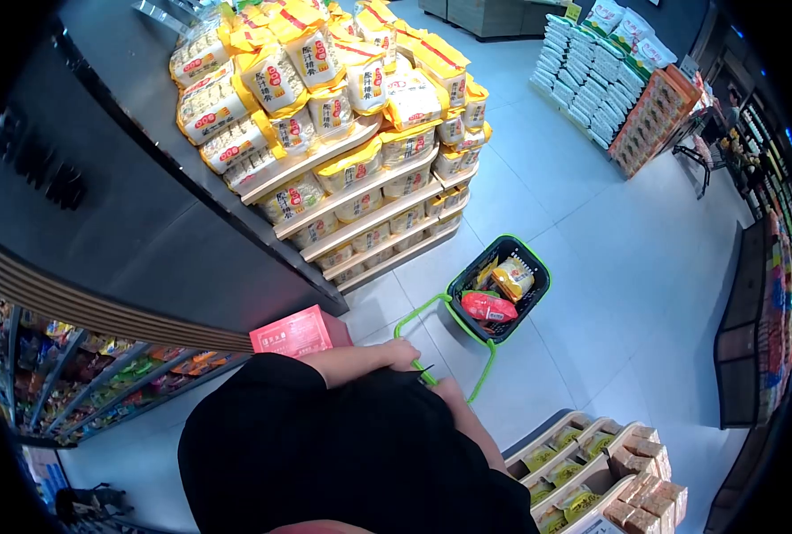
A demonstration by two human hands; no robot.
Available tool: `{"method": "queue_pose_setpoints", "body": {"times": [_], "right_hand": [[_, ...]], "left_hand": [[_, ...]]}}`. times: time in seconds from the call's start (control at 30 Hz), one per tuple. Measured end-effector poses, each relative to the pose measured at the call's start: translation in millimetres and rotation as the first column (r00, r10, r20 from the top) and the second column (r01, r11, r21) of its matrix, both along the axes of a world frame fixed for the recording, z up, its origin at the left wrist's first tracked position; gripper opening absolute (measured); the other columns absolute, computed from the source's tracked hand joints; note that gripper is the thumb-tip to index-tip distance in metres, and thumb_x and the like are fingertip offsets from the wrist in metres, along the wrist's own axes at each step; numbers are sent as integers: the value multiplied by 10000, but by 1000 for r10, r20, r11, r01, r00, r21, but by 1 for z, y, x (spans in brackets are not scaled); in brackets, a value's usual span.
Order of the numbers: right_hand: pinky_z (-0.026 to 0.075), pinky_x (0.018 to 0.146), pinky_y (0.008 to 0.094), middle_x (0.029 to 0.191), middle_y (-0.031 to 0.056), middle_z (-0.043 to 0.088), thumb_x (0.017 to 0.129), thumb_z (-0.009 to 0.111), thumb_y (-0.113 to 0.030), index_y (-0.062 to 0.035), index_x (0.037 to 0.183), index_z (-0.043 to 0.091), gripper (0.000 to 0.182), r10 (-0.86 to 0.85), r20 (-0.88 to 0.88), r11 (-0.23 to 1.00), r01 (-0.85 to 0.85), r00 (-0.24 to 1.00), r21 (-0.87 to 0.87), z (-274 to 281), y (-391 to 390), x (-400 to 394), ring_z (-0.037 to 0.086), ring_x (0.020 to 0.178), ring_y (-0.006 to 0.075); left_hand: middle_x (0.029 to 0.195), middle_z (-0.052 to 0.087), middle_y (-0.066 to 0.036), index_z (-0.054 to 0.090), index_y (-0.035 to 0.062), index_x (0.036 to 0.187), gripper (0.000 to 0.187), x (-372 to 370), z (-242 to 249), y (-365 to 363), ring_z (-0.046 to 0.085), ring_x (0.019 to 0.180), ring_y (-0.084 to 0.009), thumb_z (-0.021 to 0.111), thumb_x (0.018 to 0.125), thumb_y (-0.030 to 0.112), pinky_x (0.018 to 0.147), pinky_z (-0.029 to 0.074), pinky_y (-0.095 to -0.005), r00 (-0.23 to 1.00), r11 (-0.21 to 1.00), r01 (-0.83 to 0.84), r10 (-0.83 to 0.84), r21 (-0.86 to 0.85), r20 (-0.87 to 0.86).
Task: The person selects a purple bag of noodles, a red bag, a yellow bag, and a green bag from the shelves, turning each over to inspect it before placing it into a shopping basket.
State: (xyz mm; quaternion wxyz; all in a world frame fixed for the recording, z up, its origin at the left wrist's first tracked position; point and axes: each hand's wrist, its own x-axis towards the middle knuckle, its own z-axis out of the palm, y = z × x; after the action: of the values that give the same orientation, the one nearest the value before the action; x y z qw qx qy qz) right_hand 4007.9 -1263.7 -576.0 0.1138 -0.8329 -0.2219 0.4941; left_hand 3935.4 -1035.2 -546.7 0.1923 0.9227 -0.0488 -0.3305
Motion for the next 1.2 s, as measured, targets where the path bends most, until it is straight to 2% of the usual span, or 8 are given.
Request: {"method": "queue_pose_setpoints", "body": {"times": [0.37, 0.43, 0.57, 0.63, 0.83, 0.97, 1.1, 1.2], "right_hand": [[531, 915, 478, 1123, 251, 721, 761, 698, -627, -23, 1065, 768, 679, -79, 40, 991, 83, 996, -100, 35, 12, -112, 683, 1108, 403], [533, 922, 477, 1128, 220, 728, 815, 664, -524, -43, 1080, 761, 558, -42, 40, 985, 48, 998, -166, 46, 21, -148, 687, 1094, 398], [543, 916, 494, 1102, 231, 727, 841, 630, -452, -55, 1076, 763, 480, 11, 170, 988, 15, 985, -151, -16, 6, -222, 695, 1063, 401], [544, 909, 498, 1091, 231, 728, 839, 626, -443, -54, 1064, 764, 469, -5, 174, 985, 34, 985, -167, 8, 3, -254, 693, 1056, 406], [547, 875, 508, 1049, 242, 728, 824, 621, -423, -36, 987, 770, 445, -18, 169, 989, 42, 985, -139, 24, -5, -331, 699, 1015, 412], [543, 861, 509, 1038, 254, 724, 829, 615, -423, -20, 949, 769, 448, 4, 157, 995, 12, 988, -102, -8, -26, -381, 694, 1003, 431], [537, 876, 485, 1031, 283, 711, 762, 677, -454, 7, 960, 767, 510, -20, 222, 999, 28, 975, -33, -23, -45, -441, 691, 1021, 437], [544, 923, 487, 1126, 259, 707, 765, 677, -462, -6, 1020, 769, 530, 6, 183, 980, 31, 983, -199, 28, -35, -498, 685, 1089, 403]], "left_hand": [[1099, 731, -158, 679, 115, 1171, 584, -105, 0, 10, 680, 1088, -347, 583, 913, 631, 1006, 428, -493, 999, 998, 37, -35, -49, 28], [1100, 731, -157, 684, 116, 1171, 594, -145, 4, 12, 680, 1089, -343, 582, 911, 641, 1004, 433, -493, 998, 997, 66, -66, -50, -7], [1075, 737, -150, 711, 126, 1127, 592, -209, -8, 25, 690, 1064, -343, 587, 903, 659, 969, 473, -487, 997, 988, 68, -64, -136, 36], [1096, 736, -136, 716, 159, 1161, 622, -238, -22, 20, 690, 1061, -350, 597, 878, 700, 936, 509, -481, 997, 984, 12, -27, -177, -79], [1140, 723, -144, 713, 178, 1194, 701, -297, -19, 21, 681, 1075, -354, 626, 815, 762, 898, 539, -469, 993, 984, 66, -81, -167, -83], [1117, 736, -146, 750, 146, 1133, 655, -350, -18, 9, 692, 1059, -344, 665, 801, 704, 890, 536, -477, 996, 977, 30, -46, -212, -71], [1118, 735, -160, 755, 116, 1120, 752, -418, -39, -9, 695, 1064, -341, 621, 787, 777, 912, 528, -476, 998, 985, 56, -53, -165, 22], [1099, 739, -156, 750, 107, 1095, 814, -478, -41, -26, 693, 1052, -358, 553, 797, 839, 911, 526, -472, 997, 991, 81, -82, -109, -10]]}}
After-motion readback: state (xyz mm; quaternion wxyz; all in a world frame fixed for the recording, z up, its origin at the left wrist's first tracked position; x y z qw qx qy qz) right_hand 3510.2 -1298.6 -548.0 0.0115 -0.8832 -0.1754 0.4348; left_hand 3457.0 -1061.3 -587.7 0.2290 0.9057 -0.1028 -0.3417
